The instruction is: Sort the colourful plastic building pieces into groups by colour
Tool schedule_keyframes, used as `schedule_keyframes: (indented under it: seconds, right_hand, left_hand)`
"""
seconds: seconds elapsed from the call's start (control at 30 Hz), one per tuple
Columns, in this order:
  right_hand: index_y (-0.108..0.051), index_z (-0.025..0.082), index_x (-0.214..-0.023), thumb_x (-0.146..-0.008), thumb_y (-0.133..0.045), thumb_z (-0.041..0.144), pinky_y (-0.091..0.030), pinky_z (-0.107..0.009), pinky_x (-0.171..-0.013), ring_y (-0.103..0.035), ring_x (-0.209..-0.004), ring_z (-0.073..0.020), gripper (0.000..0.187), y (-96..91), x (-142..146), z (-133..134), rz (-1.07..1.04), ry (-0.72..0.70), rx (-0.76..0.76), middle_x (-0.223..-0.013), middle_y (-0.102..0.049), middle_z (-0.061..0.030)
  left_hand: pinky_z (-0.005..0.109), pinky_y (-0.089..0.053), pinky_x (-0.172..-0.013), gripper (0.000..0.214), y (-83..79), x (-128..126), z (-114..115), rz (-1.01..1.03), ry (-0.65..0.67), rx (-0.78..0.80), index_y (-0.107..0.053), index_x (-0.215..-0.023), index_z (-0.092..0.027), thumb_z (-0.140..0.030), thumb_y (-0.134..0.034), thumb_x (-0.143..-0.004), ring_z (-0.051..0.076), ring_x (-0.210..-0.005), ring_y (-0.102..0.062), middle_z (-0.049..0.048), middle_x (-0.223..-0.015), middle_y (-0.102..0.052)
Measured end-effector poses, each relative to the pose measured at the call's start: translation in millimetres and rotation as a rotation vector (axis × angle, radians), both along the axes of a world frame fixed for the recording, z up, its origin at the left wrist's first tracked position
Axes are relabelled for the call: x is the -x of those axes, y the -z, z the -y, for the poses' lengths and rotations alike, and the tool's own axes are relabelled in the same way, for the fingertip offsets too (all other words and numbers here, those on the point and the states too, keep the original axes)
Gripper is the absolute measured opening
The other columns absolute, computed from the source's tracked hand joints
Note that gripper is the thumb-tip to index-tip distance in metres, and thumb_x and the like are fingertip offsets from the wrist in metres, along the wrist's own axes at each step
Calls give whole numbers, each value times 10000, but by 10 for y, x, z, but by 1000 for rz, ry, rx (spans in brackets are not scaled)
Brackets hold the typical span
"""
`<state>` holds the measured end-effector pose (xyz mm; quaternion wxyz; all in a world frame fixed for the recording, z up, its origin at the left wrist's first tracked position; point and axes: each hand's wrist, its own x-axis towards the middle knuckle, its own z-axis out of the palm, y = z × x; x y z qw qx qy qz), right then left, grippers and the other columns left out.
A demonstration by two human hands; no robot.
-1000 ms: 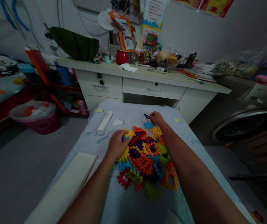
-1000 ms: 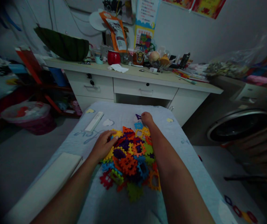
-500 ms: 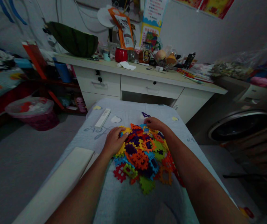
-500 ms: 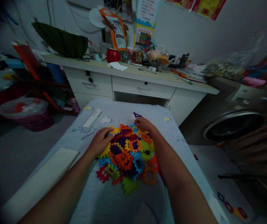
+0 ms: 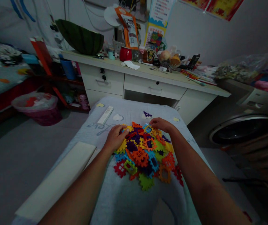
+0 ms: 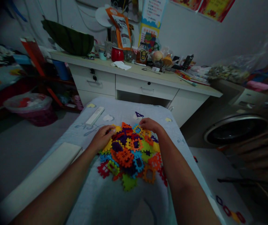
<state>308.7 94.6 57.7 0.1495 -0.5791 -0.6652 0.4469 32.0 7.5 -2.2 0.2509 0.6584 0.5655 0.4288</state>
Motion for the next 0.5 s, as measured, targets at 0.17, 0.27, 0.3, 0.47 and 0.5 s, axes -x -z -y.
schedule_keyframes:
  seconds: [0.17,0.27,0.3,0.47,0.5]
  right_hand:
    - [-635,158,-775,-663,-597,162,-372,-183,-518,-486,-545,-82,118,22,-80,153,46,39,-106,-605,-580,44]
    - [-633,162,-790,-674,-593,209,-371,-192,-537,-479,-575,-88,132,35,-141,285,27,52,-215,-645,-583,45]
    - [-630,163,-795,-678,-590,225,-373,-197,-547,-482,-587,-93,138,37,-162,329,16,63,-247,-656,-585,42]
    - [-615,171,-802,-679,-589,251,-398,-223,-587,-505,-610,-110,149,5,-258,448,-72,105,-282,-667,-584,35]
    - [-605,173,-801,-679,-593,247,-409,-226,-594,-511,-609,-110,144,-4,-271,448,-109,120,-276,-662,-580,36]
  left_hand:
    - [397,-476,-960,380,11,14,-21,51,14,28,-699,-999,-194,-488,-510,-852,238,-1039,-624,72,-1070,-708]
    - [393,-480,-956,389,18,19,-30,45,21,41,-701,-1002,-189,-494,-509,-855,239,-1040,-626,77,-1081,-705]
    - [392,-482,-952,389,19,20,-31,42,21,43,-701,-1005,-191,-496,-510,-855,240,-1039,-627,76,-1083,-705]
    - [392,-490,-938,395,19,18,-36,30,17,45,-705,-1015,-192,-496,-511,-855,243,-1027,-633,80,-1078,-707]
    - [394,-491,-935,399,20,16,-37,27,16,42,-706,-1013,-187,-496,-511,-854,245,-1020,-635,84,-1074,-707]
